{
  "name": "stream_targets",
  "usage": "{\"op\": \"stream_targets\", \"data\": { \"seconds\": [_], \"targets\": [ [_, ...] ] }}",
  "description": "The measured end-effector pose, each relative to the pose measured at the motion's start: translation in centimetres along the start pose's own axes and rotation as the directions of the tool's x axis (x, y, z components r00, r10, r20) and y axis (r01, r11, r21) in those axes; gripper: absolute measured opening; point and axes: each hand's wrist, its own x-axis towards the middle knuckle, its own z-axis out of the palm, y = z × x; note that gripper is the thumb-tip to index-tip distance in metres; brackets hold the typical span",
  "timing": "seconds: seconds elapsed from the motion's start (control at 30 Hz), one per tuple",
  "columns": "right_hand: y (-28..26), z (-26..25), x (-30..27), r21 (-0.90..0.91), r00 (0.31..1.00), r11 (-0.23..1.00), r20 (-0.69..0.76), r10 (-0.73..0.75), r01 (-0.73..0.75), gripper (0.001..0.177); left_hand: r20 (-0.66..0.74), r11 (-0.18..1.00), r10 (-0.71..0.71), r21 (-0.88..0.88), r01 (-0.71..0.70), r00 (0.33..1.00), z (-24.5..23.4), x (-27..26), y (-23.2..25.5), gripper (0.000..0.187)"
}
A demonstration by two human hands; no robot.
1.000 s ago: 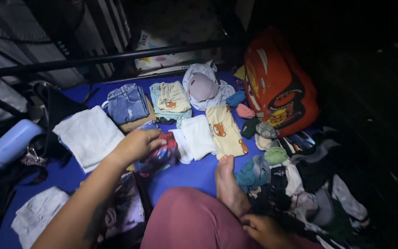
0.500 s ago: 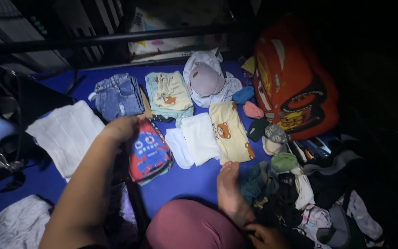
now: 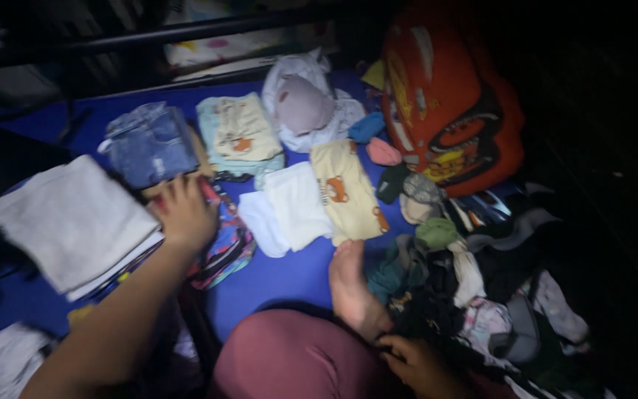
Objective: Folding various small clothing items like underwear and socks and organizing them into stacks on a bed.
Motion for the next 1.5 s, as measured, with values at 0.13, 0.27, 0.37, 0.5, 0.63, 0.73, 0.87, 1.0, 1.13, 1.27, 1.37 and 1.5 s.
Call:
{"op": "stream_targets", "data": {
  "seconds": [0.13, 0.27, 0.37, 0.5, 0.63, 0.73, 0.87, 1.0, 1.13, 1.27, 1.37, 1.5],
  "targets": [
    [-3.7, -1.0, -1.1, 0.032, 1.000, 0.999, -0.006, 0.002, -0.002, 0.029, 0.089, 0.991, 0.035, 0.127, -0.046, 0.995, 4.9, 0.0, -3.2, 0.101],
    [-6.7, -2.4, -2.1, 0.071, 0.996, 0.994, 0.044, 0.077, -0.080, 0.028, 0.083, 0.998, 0.051, 0.031, -0.054, 0.995, 1.4, -2.0, -0.5, 0.099],
    [-6.4, -2.9, -2.2, 0.001, 0.987, 0.987, 0.011, -0.158, 0.158, 0.027, 0.023, 0.963, 0.130, 0.234, -0.132, 0.991, 5.1, -3.0, -2.6, 0.103],
    [-3.9, -1.2, -0.8, -0.107, 0.977, 0.971, -0.002, -0.215, 0.213, 0.028, -0.062, 0.942, 0.225, 0.271, -0.200, 0.972, 4.6, -2.1, -2.2, 0.106],
    [-3.9, -1.6, -1.3, -0.129, 0.933, 0.935, -0.109, -0.344, 0.330, 0.023, 0.273, 0.970, -0.146, 0.227, 0.084, 0.951, 0.0, -3.4, 3.9, 0.112],
    [-3.9, -1.5, -1.2, -0.137, 0.929, 0.929, -0.098, -0.357, 0.343, 0.023, 0.292, 0.974, -0.197, 0.170, 0.153, 0.936, -1.7, -5.5, 7.0, 0.116],
    [-3.7, -1.2, -0.7, -0.216, 0.978, 0.955, 0.010, -0.207, 0.204, 0.029, 0.386, 0.958, -0.220, 0.258, 0.124, 0.896, -0.5, -6.5, 7.4, 0.104],
    [-5.0, -2.9, -2.2, -0.163, 0.940, 0.930, -0.035, -0.340, 0.331, 0.023, 0.408, 0.952, -0.247, 0.271, 0.142, 0.879, -1.2, -6.4, 9.0, 0.106],
    [-6.6, -8.0, -4.0, 0.133, 0.814, 0.854, -0.404, -0.417, 0.504, 0.019, 0.387, 0.983, -0.167, 0.133, 0.124, 0.907, 0.4, -6.0, 13.5, 0.101],
    [1.9, -13.8, -2.4, -0.358, 0.604, 0.858, -0.608, -0.514, 0.369, 0.041, 0.419, 0.811, 0.392, -0.578, -0.093, 0.819, -8.1, -16.8, 26.0, 0.083],
    [-1.8, -15.3, -3.5, -0.450, 0.927, 0.813, -0.244, 0.285, -0.369, 0.068, 0.432, 0.781, 0.598, -0.501, -0.372, 0.675, -19.3, -23.2, 32.9, 0.061],
    [6.4, -15.2, -2.3, -0.523, 0.840, 0.659, -0.376, 0.391, -0.541, 0.039, 0.128, 0.540, 0.743, -0.695, -0.475, 0.657, -6.1, -26.5, 32.9, 0.051]
  ]
}}
